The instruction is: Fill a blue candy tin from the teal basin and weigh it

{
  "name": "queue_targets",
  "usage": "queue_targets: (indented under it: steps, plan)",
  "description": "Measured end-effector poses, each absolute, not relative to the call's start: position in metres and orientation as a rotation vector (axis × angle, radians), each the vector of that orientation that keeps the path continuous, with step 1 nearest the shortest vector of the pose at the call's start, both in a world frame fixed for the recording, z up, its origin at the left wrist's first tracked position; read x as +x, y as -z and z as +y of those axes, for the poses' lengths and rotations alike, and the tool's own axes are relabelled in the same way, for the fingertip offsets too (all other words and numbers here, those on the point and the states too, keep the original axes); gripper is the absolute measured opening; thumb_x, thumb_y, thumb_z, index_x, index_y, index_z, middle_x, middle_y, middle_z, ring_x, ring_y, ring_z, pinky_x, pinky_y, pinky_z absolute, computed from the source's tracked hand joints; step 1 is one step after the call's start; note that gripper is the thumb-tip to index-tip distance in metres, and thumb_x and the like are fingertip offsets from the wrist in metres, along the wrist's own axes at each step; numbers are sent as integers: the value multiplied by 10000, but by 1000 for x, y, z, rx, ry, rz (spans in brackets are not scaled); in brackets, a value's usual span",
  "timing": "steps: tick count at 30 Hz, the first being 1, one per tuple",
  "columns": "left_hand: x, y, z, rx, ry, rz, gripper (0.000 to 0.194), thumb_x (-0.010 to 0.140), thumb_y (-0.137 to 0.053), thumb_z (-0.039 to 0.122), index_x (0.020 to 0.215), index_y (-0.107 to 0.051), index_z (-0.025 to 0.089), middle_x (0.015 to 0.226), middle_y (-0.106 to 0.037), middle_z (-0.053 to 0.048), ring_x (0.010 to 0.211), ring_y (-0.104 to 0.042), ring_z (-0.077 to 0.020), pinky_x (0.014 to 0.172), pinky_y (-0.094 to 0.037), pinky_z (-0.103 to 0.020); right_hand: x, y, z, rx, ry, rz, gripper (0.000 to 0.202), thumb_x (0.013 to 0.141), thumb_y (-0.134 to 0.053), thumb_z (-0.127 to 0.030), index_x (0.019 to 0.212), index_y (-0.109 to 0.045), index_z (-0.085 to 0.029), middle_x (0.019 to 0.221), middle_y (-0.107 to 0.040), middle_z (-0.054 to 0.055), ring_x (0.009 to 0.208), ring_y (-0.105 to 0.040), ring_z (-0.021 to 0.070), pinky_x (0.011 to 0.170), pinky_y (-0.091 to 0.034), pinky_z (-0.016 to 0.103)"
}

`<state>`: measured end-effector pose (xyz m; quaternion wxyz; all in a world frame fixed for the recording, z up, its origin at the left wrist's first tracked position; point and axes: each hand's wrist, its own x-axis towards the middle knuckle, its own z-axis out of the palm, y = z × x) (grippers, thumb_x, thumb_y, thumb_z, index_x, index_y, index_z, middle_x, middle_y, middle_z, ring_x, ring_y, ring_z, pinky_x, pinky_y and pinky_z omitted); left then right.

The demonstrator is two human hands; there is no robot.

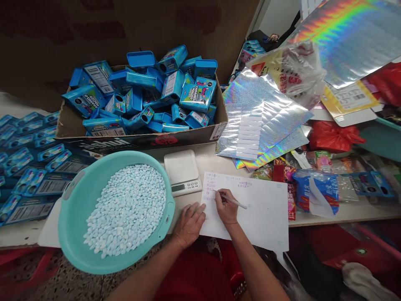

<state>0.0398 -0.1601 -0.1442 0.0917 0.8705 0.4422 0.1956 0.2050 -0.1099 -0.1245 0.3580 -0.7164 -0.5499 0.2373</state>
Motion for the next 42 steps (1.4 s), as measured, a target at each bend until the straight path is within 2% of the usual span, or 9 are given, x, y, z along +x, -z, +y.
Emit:
queue_targets:
  steps: [20,28,42]
  plan:
    - [40,145,-161,2570,-591,1315,156,854,-494,160,930,-622,209,1220,-619,-10,1153,-475,-220,989,-319,-399,205,123,-109,-1824,-605,-1441,122,829,-506,-266,728,-524,-200,578,-575,-19,465,-544,113,461,-444,227]
    - [40,147,-161,2574,-573,1310,156,851,-504,166,947,-617,215,1234,-612,-8,1162,-474,-217,989,-324,-396,206,127,-111,-1867,-576,-1423,128,854,-504,-300,837,-570,-191,680,-629,15,564,-616,142,538,-494,258]
    - [39,146,-161,2567,-524,1300,150,841,-526,165,953,-609,222,1235,-611,-17,1170,-473,-210,980,-329,-394,205,124,-110,-1825,-618,-1409,163,860,-485,-300,745,-534,-195,611,-593,-4,494,-574,120,479,-473,234]
